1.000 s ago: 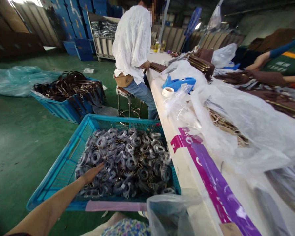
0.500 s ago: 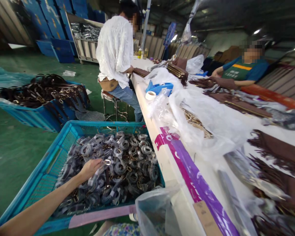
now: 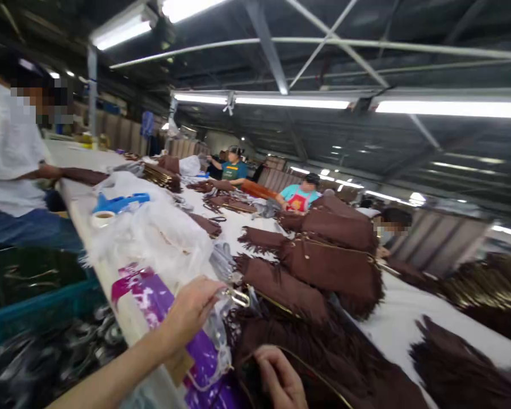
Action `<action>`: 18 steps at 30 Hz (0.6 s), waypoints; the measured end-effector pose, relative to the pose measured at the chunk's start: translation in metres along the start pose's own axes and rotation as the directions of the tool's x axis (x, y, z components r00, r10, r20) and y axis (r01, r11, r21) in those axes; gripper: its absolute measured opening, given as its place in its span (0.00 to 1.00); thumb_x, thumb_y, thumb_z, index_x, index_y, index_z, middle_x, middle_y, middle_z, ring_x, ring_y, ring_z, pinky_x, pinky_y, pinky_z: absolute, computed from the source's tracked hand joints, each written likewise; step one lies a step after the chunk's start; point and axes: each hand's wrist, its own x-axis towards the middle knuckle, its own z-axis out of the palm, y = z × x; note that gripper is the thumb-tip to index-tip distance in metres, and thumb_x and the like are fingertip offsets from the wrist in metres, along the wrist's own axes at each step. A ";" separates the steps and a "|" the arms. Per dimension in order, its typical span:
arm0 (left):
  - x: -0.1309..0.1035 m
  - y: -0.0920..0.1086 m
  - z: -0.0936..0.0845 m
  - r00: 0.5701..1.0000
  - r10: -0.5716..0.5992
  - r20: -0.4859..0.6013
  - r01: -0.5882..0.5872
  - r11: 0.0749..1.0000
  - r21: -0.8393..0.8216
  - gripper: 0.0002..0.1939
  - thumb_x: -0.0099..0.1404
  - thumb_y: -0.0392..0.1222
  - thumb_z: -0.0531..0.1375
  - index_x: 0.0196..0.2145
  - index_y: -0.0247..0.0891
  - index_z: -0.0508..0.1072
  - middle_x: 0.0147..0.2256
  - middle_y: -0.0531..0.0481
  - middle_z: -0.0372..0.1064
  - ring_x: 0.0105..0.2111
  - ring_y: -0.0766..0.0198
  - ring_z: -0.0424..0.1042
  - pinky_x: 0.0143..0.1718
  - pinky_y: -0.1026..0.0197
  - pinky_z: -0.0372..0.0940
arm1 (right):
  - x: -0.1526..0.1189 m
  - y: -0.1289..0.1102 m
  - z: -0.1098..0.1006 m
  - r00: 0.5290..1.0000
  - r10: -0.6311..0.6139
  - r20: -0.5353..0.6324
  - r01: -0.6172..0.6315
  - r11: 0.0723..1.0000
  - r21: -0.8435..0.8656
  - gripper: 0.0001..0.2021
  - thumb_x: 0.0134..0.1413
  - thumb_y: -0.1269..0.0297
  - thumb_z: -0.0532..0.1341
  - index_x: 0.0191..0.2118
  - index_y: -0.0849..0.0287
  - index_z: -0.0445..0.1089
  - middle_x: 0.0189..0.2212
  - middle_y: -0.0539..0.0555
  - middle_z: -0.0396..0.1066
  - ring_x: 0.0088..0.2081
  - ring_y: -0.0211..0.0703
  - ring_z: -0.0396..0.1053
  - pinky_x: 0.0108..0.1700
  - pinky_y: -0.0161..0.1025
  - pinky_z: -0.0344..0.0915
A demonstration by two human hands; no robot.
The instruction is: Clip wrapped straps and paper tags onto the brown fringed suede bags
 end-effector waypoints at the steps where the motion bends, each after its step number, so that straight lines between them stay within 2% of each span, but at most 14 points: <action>1: 0.006 0.006 0.022 0.999 0.010 0.048 -0.013 0.998 0.060 0.11 0.69 0.36 0.51 0.39 0.37 0.74 0.32 0.47 0.73 0.35 0.58 0.69 0.37 0.59 0.62 | -0.001 -0.002 0.001 1.000 0.011 -0.022 -0.010 0.997 0.078 0.17 0.53 0.44 0.65 0.32 0.55 0.75 0.31 0.53 0.71 0.24 0.40 0.64 0.25 0.35 0.64; 4: 0.006 0.022 0.072 0.981 0.060 0.184 -0.096 0.976 0.197 0.09 0.68 0.34 0.53 0.34 0.38 0.72 0.30 0.47 0.72 0.34 0.56 0.67 0.37 0.56 0.60 | -0.003 -0.007 0.000 0.996 0.057 -0.063 -0.038 0.965 0.261 0.19 0.53 0.45 0.65 0.29 0.58 0.71 0.39 0.55 0.69 0.20 0.32 0.53 0.19 0.31 0.49; 7: -0.006 0.033 0.091 0.959 0.120 0.258 -0.179 0.959 0.219 0.07 0.67 0.33 0.53 0.34 0.38 0.71 0.30 0.47 0.71 0.34 0.55 0.65 0.39 0.53 0.59 | -0.001 -0.013 -0.003 0.996 0.085 -0.042 -0.067 0.944 0.324 0.18 0.54 0.47 0.65 0.30 0.59 0.69 0.36 0.53 0.67 0.20 0.30 0.47 0.20 0.30 0.42; 10: -0.013 0.035 0.092 0.949 0.141 0.283 -0.208 0.952 0.223 0.08 0.68 0.34 0.53 0.35 0.37 0.71 0.30 0.48 0.69 0.34 0.55 0.64 0.40 0.52 0.59 | 0.002 -0.018 -0.004 0.998 0.061 -0.023 -0.053 0.967 0.248 0.18 0.56 0.47 0.64 0.30 0.59 0.69 0.24 0.47 0.62 0.21 0.33 0.49 0.21 0.31 0.44; 12: -0.014 0.029 0.089 0.943 0.163 0.292 -0.232 0.947 0.222 0.08 0.68 0.34 0.52 0.36 0.37 0.71 0.30 0.47 0.69 0.35 0.55 0.64 0.42 0.52 0.59 | 0.003 -0.018 -0.004 0.998 0.042 -0.044 -0.033 0.982 0.187 0.19 0.56 0.47 0.63 0.27 0.59 0.67 0.20 0.45 0.58 0.22 0.35 0.51 0.22 0.32 0.47; 15: -0.015 0.015 0.077 0.926 0.214 0.310 -0.280 0.941 0.188 0.09 0.66 0.32 0.53 0.40 0.39 0.73 0.33 0.48 0.69 0.39 0.56 0.64 0.50 0.48 0.58 | 0.004 -0.016 -0.005 0.994 0.059 -0.092 -0.040 0.980 0.195 0.19 0.57 0.46 0.62 0.27 0.58 0.66 0.19 0.45 0.58 0.21 0.35 0.50 0.22 0.32 0.47; 18: -0.014 0.009 0.061 0.921 0.219 0.322 -0.279 0.948 0.154 0.17 0.62 0.27 0.51 0.44 0.40 0.73 0.43 0.45 0.70 0.48 0.53 0.64 0.58 0.42 0.52 | 0.005 -0.016 -0.007 0.994 0.048 -0.103 -0.025 0.977 0.214 0.19 0.57 0.47 0.62 0.28 0.58 0.67 0.19 0.45 0.58 0.21 0.35 0.50 0.23 0.33 0.48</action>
